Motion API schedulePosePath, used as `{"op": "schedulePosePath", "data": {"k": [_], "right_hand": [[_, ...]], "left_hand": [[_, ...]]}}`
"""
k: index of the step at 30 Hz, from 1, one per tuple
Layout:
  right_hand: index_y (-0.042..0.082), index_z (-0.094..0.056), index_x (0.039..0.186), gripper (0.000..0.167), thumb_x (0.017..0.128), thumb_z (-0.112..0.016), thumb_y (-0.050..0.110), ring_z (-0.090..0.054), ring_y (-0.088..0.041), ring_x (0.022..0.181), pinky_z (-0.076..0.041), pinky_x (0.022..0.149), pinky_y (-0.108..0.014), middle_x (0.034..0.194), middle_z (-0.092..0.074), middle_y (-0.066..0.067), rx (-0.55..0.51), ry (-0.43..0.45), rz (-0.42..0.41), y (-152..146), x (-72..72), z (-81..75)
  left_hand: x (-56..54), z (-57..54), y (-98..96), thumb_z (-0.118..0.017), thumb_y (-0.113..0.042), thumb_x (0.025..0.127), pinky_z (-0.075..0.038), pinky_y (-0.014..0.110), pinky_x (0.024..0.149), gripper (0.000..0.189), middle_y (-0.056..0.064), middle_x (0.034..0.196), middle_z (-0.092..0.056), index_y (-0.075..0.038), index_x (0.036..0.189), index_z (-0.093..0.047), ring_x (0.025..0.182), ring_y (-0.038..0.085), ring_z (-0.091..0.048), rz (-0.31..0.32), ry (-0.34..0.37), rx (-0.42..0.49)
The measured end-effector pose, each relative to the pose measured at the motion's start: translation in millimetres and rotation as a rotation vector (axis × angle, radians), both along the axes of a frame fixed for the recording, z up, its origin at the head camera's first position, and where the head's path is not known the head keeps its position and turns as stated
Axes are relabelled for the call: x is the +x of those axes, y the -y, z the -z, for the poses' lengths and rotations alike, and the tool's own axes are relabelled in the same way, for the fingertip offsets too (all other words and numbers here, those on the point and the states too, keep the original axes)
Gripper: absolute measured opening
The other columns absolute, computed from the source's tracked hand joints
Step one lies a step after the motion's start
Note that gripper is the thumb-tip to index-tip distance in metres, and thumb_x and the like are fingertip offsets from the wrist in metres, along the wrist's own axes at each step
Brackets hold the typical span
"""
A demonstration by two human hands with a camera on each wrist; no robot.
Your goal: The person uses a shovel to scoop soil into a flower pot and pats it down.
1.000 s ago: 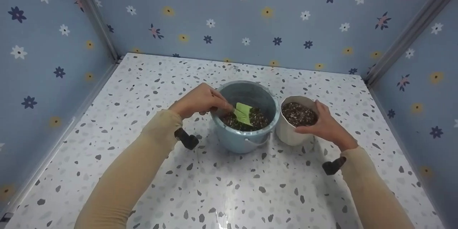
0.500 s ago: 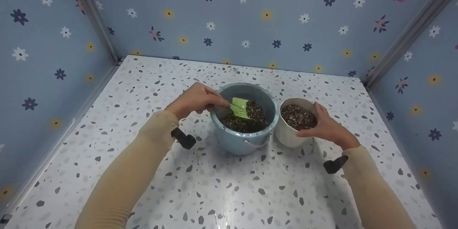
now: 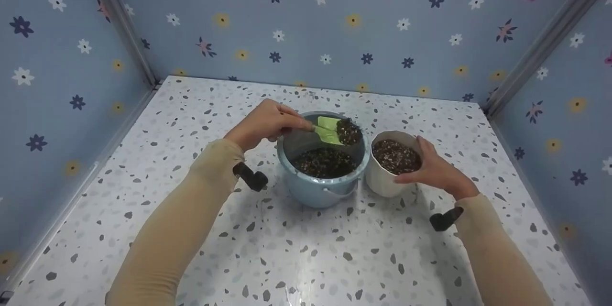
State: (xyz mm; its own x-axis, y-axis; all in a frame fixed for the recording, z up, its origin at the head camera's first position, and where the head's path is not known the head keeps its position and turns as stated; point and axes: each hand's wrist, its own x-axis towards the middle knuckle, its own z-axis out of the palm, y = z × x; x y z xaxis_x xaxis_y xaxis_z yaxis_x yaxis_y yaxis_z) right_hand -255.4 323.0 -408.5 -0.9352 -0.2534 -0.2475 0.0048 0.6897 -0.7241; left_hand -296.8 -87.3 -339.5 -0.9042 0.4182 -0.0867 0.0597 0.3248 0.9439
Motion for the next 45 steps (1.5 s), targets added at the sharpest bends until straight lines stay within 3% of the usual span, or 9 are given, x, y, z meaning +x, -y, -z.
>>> {"op": "schedulePosePath", "data": {"k": [3,6,9,20,24,29,38,45], "right_hand": [[0.003,0.017,0.154,0.138,0.073,-0.087,0.045,-0.003,-0.045,0.146,-0.012,0.113,-0.063,0.161,0.013,-0.023,0.007,-0.009,0.004,0.4,-2.1,-0.9],[0.003,0.015,0.155,0.138,0.072,-0.087,0.046,-0.005,-0.045,0.146,-0.012,0.113,-0.063,0.161,0.010,-0.024,0.017,-0.022,0.010,0.5,-3.2,-0.9],[0.004,0.014,0.155,0.138,0.072,-0.087,0.047,-0.004,-0.045,0.146,-0.011,0.113,-0.064,0.162,0.010,-0.023,0.020,-0.023,0.010,1.3,-2.5,0.6],[0.003,0.013,0.155,0.137,0.072,-0.087,0.046,-0.005,-0.044,0.147,-0.011,0.114,-0.062,0.161,0.009,-0.024,-0.006,-0.032,0.004,-1.0,-1.1,3.2],[0.004,0.013,0.156,0.137,0.072,-0.086,0.047,-0.002,-0.042,0.147,-0.012,0.114,-0.061,0.162,0.011,-0.021,-0.005,-0.029,0.006,-1.6,-2.2,1.3],[0.004,0.014,0.156,0.137,0.072,-0.085,0.051,0.000,-0.041,0.148,-0.012,0.114,-0.061,0.162,0.013,-0.020,0.025,-0.017,0.012,-2.3,-1.4,-0.1],[0.008,0.016,0.156,0.137,0.073,-0.086,0.049,0.000,-0.040,0.148,-0.012,0.114,-0.061,0.162,0.014,-0.018,-0.005,-0.012,0.020,-3.1,-1.1,-1.8],[0.009,0.014,0.156,0.139,0.071,-0.086,0.051,-0.001,-0.039,0.148,-0.013,0.114,-0.060,0.163,0.014,-0.017,-0.003,-0.008,0.021,-3.0,0.1,1.5]], "left_hand": [[-2.6,-3.5,-7.9,-0.083,-0.035,0.079,-0.028,0.023,0.044,0.024,0.000,0.062,-0.057,-0.018,0.094,-0.081,0.049,0.008,-0.033,-0.009,-0.009,0.007],[-4.9,-4.1,-17.0,-0.084,-0.037,0.077,-0.035,0.023,0.048,0.026,0.008,0.077,-0.069,-0.017,0.094,-0.081,0.053,0.008,-0.041,-0.004,-0.021,0.019],[-6.1,-1.4,-26.8,-0.084,-0.038,0.077,-0.038,0.026,0.051,0.026,0.011,0.086,-0.072,-0.017,0.093,-0.081,0.054,0.009,-0.043,0.008,-0.028,0.021],[-11.8,8.7,-70.3,-0.085,-0.036,0.076,-0.032,0.023,0.045,0.022,0.009,0.072,-0.068,-0.019,0.091,-0.081,0.047,0.007,-0.037,0.007,-0.061,0.002],[-14.6,7.8,-82.0,-0.084,-0.033,0.078,-0.043,0.023,0.057,0.022,0.003,0.084,-0.074,-0.018,0.094,-0.081,0.060,0.008,-0.052,0.014,-0.104,-0.007],[-16.3,7.0,-90.2,-0.081,-0.032,0.080,-0.049,0.030,0.083,0.024,-0.002,0.095,-0.075,-0.016,0.097,-0.080,0.090,0.016,-0.064,0.021,-0.145,-0.047],[-15.5,1.7,-98.5,-0.079,-0.027,0.081,-0.050,0.032,0.081,0.023,0.001,0.094,-0.074,-0.011,0.098,-0.079,0.090,0.022,-0.065,0.010,-0.127,-0.048],[-17.5,4.6,-102.0,-0.079,-0.026,0.081,-0.051,0.032,0.078,0.023,0.001,0.094,-0.074,-0.010,0.098,-0.079,0.089,0.023,-0.065,0.002,-0.127,-0.081]]}}
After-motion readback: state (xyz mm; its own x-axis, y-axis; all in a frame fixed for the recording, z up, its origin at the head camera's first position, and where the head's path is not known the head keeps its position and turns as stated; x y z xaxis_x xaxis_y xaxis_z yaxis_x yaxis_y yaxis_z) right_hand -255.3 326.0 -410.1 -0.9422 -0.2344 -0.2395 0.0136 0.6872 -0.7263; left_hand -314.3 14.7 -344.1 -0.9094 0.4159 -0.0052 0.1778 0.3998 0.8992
